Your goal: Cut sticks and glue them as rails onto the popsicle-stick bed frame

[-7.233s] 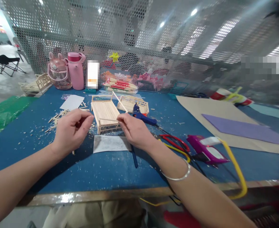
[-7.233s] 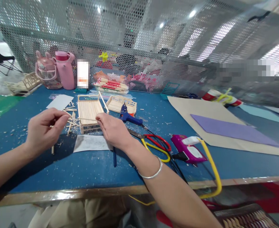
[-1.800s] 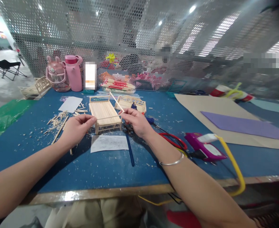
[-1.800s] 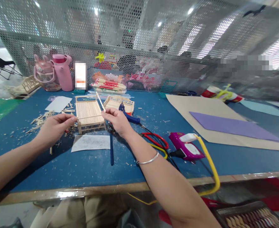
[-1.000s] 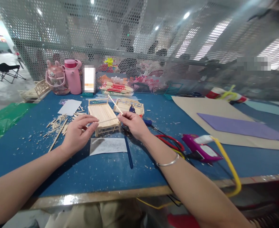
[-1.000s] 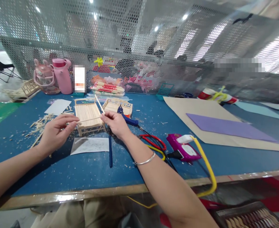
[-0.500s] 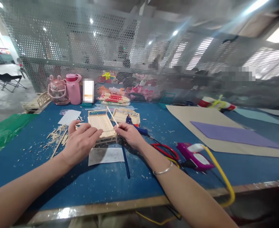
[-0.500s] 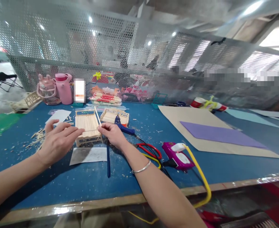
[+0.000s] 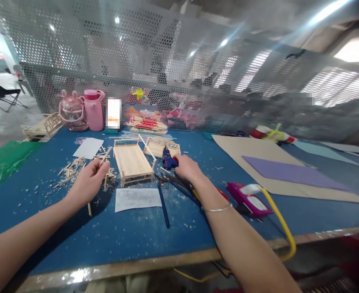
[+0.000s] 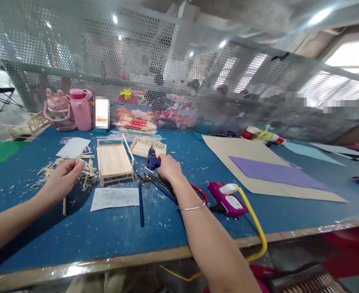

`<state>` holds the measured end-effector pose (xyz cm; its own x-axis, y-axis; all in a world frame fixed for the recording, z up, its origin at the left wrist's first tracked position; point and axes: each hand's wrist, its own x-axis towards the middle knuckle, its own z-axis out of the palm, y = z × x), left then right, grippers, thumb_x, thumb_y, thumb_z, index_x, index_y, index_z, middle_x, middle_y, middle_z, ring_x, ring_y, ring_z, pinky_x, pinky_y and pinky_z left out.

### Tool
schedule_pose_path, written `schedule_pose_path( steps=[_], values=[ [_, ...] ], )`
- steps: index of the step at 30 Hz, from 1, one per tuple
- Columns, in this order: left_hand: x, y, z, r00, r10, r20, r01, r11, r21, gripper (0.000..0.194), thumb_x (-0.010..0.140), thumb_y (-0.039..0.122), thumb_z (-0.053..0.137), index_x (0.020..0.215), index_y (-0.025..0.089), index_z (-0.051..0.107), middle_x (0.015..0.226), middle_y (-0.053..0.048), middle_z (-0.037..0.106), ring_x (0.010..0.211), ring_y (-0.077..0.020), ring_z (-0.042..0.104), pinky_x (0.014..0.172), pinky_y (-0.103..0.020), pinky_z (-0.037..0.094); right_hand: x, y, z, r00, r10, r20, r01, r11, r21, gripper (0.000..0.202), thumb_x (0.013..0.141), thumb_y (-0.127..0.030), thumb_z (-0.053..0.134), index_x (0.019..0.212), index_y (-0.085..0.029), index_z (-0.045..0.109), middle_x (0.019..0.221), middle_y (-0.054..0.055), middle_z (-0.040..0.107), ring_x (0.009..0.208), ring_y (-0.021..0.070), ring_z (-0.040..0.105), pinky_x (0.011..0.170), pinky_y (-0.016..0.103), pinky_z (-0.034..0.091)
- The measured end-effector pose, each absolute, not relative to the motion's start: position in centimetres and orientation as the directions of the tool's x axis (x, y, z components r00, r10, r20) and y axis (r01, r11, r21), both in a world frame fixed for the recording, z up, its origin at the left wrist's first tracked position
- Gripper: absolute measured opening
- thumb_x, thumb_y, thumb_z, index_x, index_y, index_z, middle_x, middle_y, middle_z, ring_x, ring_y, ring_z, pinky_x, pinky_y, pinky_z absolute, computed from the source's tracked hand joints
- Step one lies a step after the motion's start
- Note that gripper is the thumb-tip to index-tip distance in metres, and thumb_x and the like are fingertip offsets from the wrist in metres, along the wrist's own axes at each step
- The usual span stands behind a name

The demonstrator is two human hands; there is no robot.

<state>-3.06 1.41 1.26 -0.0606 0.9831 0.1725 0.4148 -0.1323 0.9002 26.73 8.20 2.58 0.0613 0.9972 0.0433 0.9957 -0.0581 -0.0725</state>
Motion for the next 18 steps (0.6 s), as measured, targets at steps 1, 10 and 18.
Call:
schedule_pose_path(
  steps=[1, 10, 18],
  values=[
    [-2.9, 1.3, 1.0, -0.047, 0.990, 0.137, 0.351, -0.112, 0.930, 0.037, 0.081, 0.054, 0.043, 0.065, 0.021, 0.042, 0.051, 0.007, 0.037, 0.047, -0.0112, 0.037, 0.047, -0.023, 0.030, 26.6, 8.2, 2.5, 0.064, 0.997, 0.047, 0.996, -0.060, -0.070, 0.040, 0.066, -0.010, 0.054, 0.105, -0.018, 0.059, 0.105, 0.015, 0.062, 0.094, 0.0288, 0.060, 0.072, 0.032, 0.043],
    [-2.3, 1.9, 0.9, -0.019, 0.994, -0.111, 0.024, 0.111, 0.994, 0.039, 0.065, 0.056, 0.061, 0.070, 0.018, 0.051, 0.069, 0.000, 0.058, 0.065, -0.0129, 0.054, 0.056, -0.023, 0.043, 26.6, 8.0, 3.7, 0.150, 0.964, 0.221, 0.972, -0.104, -0.209, 0.035, 0.081, -0.037, 0.046, 0.108, -0.018, 0.059, 0.100, 0.013, 0.067, 0.092, 0.0276, 0.061, 0.070, 0.030, 0.041],
    [-1.5, 1.6, 1.1, 0.063, 0.991, -0.117, 0.059, 0.113, 0.992, 0.036, 0.065, 0.036, 0.064, 0.059, 0.021, 0.032, 0.061, 0.003, 0.054, 0.060, -0.0102, 0.055, 0.055, -0.021, 0.041, 26.9, 8.4, 3.4, 0.174, 0.983, 0.059, 0.660, -0.071, -0.748, 0.022, 0.073, -0.037, 0.058, 0.067, -0.016, 0.058, 0.056, 0.003, 0.056, 0.053, 0.0151, 0.053, 0.052, 0.024, 0.039]
  ],
)
